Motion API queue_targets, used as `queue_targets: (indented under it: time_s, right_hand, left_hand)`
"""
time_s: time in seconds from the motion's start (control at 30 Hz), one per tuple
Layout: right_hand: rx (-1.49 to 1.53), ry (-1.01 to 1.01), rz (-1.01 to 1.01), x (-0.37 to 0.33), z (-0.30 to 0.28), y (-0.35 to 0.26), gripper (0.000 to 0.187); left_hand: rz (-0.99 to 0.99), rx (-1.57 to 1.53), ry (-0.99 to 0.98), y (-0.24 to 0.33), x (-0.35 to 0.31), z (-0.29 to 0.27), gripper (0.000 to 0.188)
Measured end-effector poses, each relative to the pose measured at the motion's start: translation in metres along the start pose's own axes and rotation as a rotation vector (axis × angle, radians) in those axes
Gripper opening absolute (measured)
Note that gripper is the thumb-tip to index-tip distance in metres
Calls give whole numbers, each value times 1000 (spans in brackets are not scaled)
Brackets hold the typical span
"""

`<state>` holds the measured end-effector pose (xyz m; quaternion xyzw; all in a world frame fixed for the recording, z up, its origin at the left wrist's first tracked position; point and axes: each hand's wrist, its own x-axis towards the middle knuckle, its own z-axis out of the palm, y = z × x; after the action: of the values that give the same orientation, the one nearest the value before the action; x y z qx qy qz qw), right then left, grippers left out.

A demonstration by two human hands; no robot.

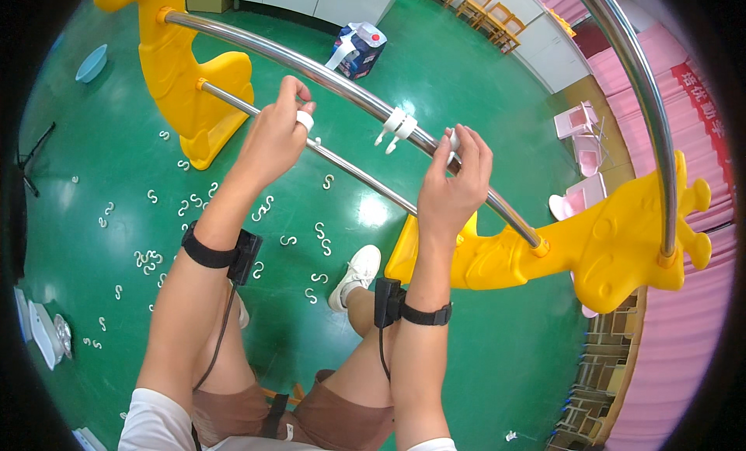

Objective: Picking up white S-hooks from the floor and hanging them on a yellow plastic play structure bar.

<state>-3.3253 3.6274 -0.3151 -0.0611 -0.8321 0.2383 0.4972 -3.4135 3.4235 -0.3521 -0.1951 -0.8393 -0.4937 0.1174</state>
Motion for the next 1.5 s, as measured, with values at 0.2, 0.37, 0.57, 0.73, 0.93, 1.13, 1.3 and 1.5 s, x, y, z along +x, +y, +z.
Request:
queue_targets:
  time_s: [0.2, 0.37, 0.57, 0.73, 0.93, 1.13, 1.3, 1.5]
  right_hand:
    - [269, 19, 54, -2, 16, 4, 21]
    - [262, -19, 25, -7, 19, -10, 24]
    - [147, -57, 15, -6, 12, -5, 24]
    - [156, 6, -46, -6, 22, 4, 25]
    - [168, -87, 22, -8, 15, -3, 25]
    - [231, -112, 22, -7, 10, 2, 26]
    - [143, -96, -96, -7, 9, -1, 26]
    - [-93, -152, -150, -15, 2, 4, 28]
  left_hand:
    - [33, -130, -16, 8, -4, 3, 16]
    - [121, -116, -64, -5, -15, 13, 20]
    - [-17, -20, -170, 0, -19, 10, 22]
    - [-55, 31, -203, -6, -18, 5, 21]
    - [-62, 85, -255, -9, -21, -6, 20]
    - [-58, 93, -270, -18, -20, -9, 19]
    - [-32, 82, -254, -18, -20, -12, 20]
    - [-30, 88, -247, -19, -18, -14, 21]
